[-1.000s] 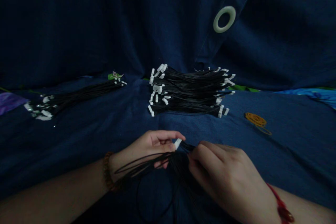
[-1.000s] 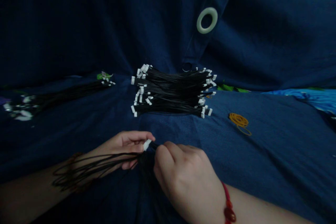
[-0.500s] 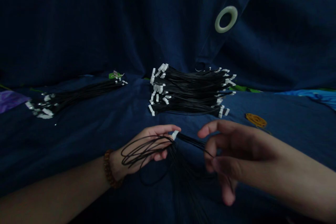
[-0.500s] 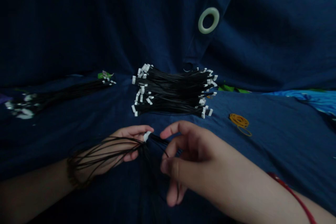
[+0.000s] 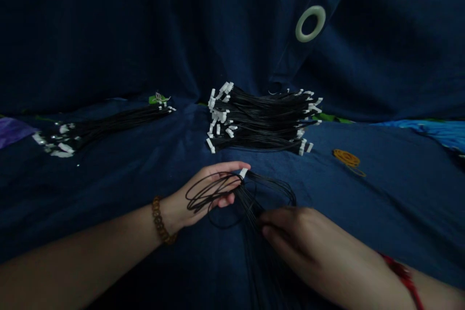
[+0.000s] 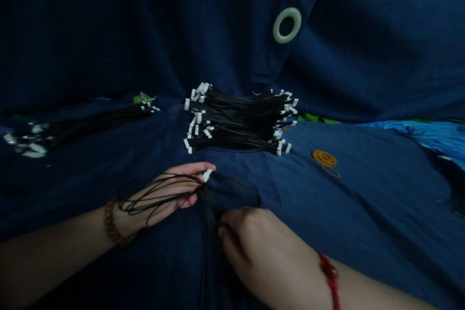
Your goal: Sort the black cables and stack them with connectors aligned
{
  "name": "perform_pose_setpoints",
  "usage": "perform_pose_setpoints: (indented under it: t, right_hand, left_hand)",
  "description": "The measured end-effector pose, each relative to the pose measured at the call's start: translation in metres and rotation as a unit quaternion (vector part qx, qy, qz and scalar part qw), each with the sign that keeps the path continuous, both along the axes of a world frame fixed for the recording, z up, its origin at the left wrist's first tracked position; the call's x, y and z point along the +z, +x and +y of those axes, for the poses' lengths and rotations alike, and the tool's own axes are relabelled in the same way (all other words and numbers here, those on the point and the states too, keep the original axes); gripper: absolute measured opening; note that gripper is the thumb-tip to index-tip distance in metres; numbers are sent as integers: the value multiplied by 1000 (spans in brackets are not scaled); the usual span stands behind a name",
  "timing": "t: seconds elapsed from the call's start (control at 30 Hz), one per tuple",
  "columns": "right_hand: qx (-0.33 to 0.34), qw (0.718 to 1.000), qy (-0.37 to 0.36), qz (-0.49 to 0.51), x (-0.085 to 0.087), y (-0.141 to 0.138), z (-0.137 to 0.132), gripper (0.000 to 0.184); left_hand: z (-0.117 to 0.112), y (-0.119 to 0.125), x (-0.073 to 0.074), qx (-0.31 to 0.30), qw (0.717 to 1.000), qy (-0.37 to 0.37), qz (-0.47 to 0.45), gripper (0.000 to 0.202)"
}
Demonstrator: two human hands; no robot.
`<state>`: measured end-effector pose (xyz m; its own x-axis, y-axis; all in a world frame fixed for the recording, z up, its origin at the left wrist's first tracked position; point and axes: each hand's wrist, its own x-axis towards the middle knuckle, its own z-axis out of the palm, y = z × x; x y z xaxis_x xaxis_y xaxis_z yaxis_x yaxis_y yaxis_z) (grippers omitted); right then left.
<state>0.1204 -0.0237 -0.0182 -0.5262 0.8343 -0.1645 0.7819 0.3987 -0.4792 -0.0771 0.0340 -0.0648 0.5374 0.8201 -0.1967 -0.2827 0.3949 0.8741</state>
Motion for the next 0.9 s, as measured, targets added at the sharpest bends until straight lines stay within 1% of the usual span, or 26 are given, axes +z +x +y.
perform_pose_setpoints:
  t: [0.1, 0.17, 0.33, 0.43, 0.5, 0.53, 0.57, 0.6, 0.63, 0.67, 0.7, 0.73, 0.77, 0.8, 0.83, 0.9]
  right_hand:
    - [-21, 995, -13, 93, -12, -12, 12, 26]
    - [-32, 993, -9, 117, -15, -15, 18, 26]
    - [-20, 995, 44, 89, -14, -16, 20, 31]
    - [-23, 995, 76, 51, -9, -18, 19, 28]
    - [-33, 996, 77, 41, -4, -17, 18, 23]
    - [-44, 996, 55, 54, 0, -15, 18, 20]
    - [-60, 995, 12, 79, 4, -12, 19, 16]
    - [-78, 989, -50, 118, 10, -7, 20, 17]
    - [-96, 973, -124, 168, 16, -1, 22, 20]
    - [-109, 948, -201, 220, 23, 6, 24, 22]
    - [-113, 917, -262, 279, 30, 14, 26, 20]
    - [-107, 884, -305, 336, 36, 22, 27, 17]
    - [-107, 859, -317, 387, 42, 30, 29, 15]
    - [-116, 845, -284, 439, 47, 37, 31, 13]
    - [-123, 844, -238, 465, 51, 42, 32, 12]
    - [-131, 858, -113, 484, 57, 48, 33, 10]
  left_hand:
    - [-1, 2, 2, 4, 1000, 3, 8, 37]
    - [-2, 3, 4, 7, 1000, 0, 13, 38]
    - [-3, 2, 6, 17, 1000, -3, 11, 39]
    - [-4, 3, 8, 17, 1000, -2, 5, 39]
    - [-5, 3, 8, 14, 1000, -2, 3, 39]
    - [-6, 3, 8, 14, 1000, -2, 2, 38]
    - [-6, 3, 8, 13, 1000, 0, 0, 37]
    - [-6, 3, 7, 14, 1000, 3, -2, 36]
    - [-7, 2, 7, 14, 1000, 5, -5, 36]
    - [-6, 2, 6, 13, 1000, 7, -7, 35]
    - [-6, 1, 5, 11, 1000, 8, -8, 35]
    - [-6, 0, 4, 8, 1000, 8, -6, 36]
    - [-5, 0, 3, 5, 1000, 6, -3, 37]
    - [-4, -1, 3, 3, 1000, 5, 1, 39]
    - [-4, -1, 3, 3, 1000, 5, 5, 40]
    - [-3, -1, 3, 5, 1000, 5, 9, 40]
